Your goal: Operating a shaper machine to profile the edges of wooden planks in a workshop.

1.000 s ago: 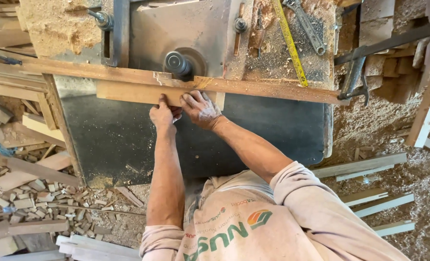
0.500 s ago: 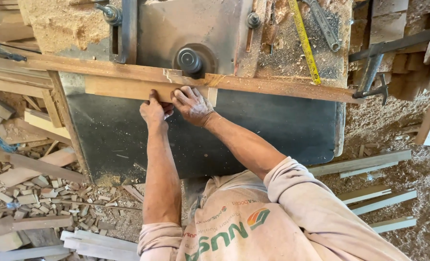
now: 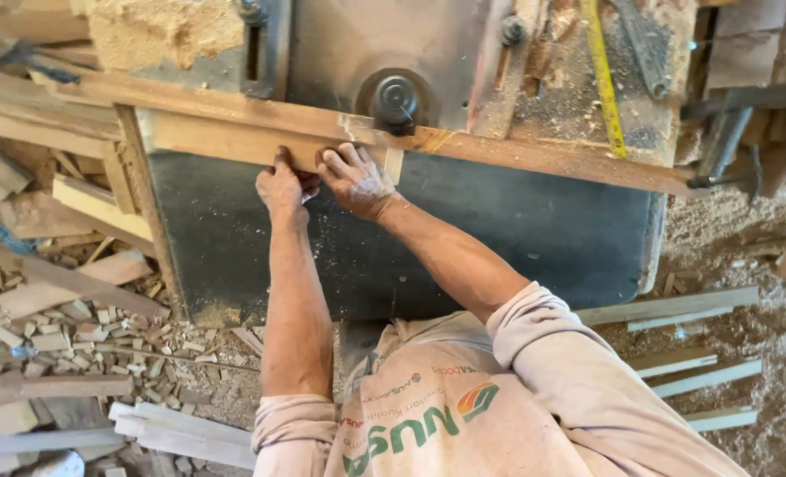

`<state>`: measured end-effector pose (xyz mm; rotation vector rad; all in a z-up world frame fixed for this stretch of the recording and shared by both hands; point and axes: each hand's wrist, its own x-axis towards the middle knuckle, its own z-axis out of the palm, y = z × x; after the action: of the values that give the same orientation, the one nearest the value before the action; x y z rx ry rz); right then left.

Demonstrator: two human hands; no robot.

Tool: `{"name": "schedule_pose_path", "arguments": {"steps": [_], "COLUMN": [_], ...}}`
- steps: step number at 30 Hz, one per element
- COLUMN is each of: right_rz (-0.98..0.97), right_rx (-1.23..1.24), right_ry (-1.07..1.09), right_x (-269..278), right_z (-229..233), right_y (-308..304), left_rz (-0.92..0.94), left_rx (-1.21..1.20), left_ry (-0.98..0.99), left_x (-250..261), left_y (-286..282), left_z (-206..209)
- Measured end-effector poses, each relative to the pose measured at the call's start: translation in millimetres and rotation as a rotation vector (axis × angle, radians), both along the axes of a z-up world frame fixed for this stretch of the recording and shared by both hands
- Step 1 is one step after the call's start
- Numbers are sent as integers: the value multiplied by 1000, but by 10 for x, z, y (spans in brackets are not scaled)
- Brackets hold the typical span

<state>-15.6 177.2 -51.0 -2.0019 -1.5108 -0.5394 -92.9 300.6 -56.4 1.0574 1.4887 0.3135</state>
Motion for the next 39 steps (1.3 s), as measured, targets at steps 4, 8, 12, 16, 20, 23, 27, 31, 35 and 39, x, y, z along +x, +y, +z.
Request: {"name": "schedule_pose_path", "arguments": {"steps": [4,8,12,16,20,23,27,31,35,39], "right_rz": [48,57,64,136,-62,34,203,321,647,1002], "right_rx": [-15,-45,-72,-150,-682,-627,-385,-287,-283,-640], "right_ry": [2,24,104,104,420,622,1014,1041,817,1000], "right_x": [-85,-193,-401,-737,-974,-1226,-1734,-2462,-2844,-2769], "right_z": [-53,-145,-139,-137,244,128,111,73,51,220], "right_y": [245,619,1109,1570,1834,1759,1430,1068,880,1187], "left_rz": [54,85,5,32,251,440,530,500,575,834], "left_rx": [2,-31,57,77,-30,-79,-12,77,162,203], "left_ry": [24,-64,48,32,32,-64,-210,-311,-348,-633], "left_x": [-32,-206,-704,-1639,-2449,-2793,-2807,-2981,-3377,-4004], "left_y": [261,530,570,387,125,-114,-141,22,37,-1], "left_z": [-61,-63,136,12,-98,-313,-269,20,272,246]}}
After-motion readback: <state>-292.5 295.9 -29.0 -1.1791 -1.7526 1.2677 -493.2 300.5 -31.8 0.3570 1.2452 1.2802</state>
